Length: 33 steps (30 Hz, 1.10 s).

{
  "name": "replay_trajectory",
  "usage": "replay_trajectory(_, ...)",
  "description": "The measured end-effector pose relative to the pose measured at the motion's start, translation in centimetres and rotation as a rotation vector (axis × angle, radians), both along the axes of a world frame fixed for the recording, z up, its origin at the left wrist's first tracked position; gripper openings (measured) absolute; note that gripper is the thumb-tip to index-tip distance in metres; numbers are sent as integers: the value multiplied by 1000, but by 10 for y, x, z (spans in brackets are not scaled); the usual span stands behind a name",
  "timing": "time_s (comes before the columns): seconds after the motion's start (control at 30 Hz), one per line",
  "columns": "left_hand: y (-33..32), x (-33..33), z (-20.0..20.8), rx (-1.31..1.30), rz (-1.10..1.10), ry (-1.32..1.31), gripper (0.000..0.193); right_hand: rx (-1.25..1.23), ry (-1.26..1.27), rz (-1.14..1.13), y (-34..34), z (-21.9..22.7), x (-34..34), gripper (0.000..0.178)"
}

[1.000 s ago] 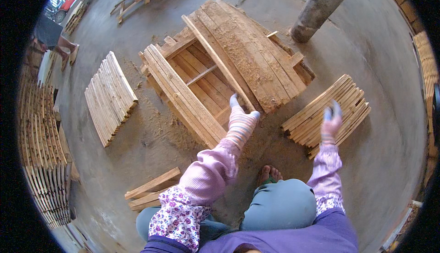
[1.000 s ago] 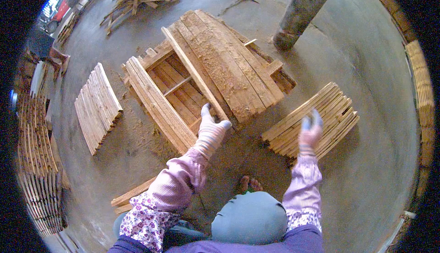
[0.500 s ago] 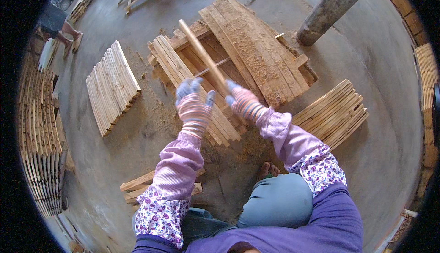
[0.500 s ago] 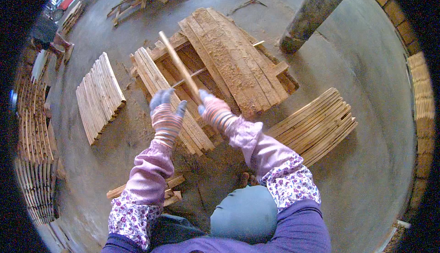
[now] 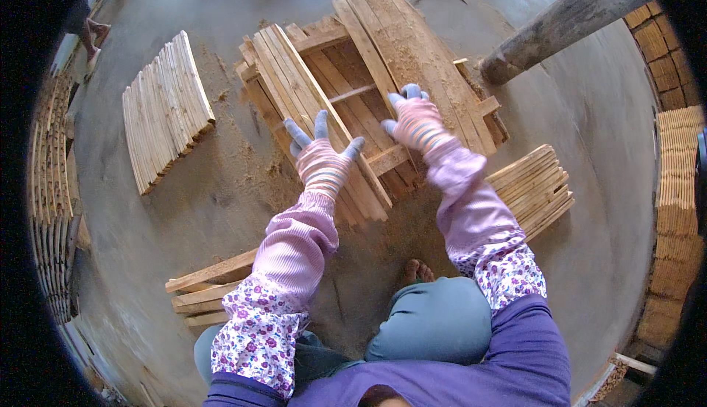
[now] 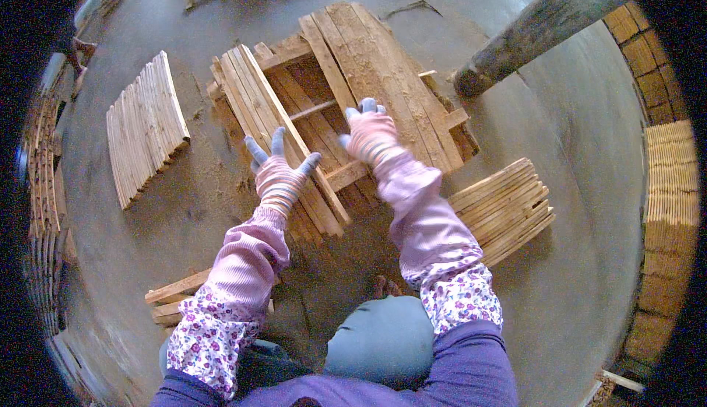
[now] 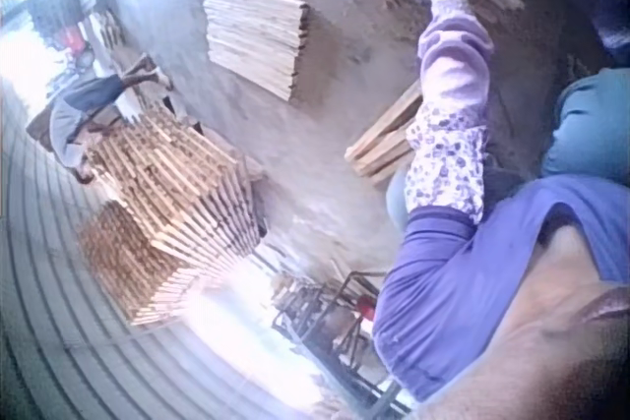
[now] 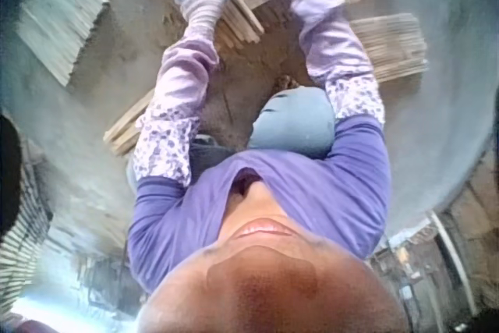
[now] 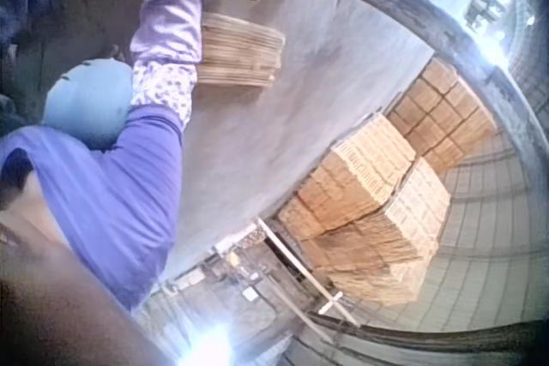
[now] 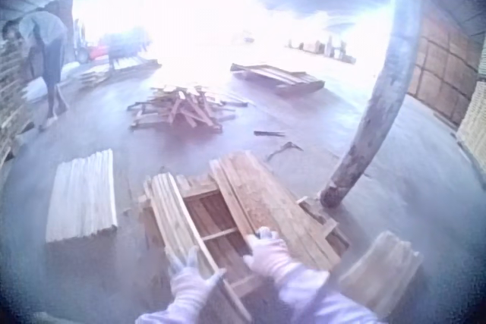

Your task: The person sits on the floor and repeatedly picks up thin wooden planks from a pile, aligns them, and stacks them into a neat pile. The person handles the wood by hand, organizing the planks into a uniform stack.

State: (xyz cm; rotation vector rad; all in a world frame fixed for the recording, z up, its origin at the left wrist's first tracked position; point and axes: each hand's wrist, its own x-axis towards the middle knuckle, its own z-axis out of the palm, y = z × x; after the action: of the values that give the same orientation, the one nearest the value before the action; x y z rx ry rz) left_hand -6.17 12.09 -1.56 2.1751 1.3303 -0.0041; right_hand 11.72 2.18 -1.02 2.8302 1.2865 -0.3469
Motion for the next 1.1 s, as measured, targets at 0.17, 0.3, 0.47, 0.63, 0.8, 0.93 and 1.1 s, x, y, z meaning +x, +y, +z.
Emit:
replay_trajectory(0.17,1,7,2,-11,-15,61,108,296,103,-81,-44,53,26,56)
replay_trajectory(0.3,-3,8,-3,45,-19,0,104,-63,-50,-53,-88,20,-47,70)
replay_trajectory(0.47,-4,5,-6,47,-28,1,105,-85,-348,13,-98,-26,-83,62)
replay_trajectory(0.63,-3,4,-3,34,-54,24,104,20,-92,75,-107,-10,-105,84)
replay_trajectory(0.8,5,3,0,-47,-87,70,102,70,272,-193,-105,-13,-110,87)
replay_trajectory(0.93,13,-2,13,-177,-134,68,99,566,899,-378,-112,-6,-83,73)
replay_trajectory(1.1,14,-16,42,428,-492,12,113,869,1439,-528,-123,33,-81,67)
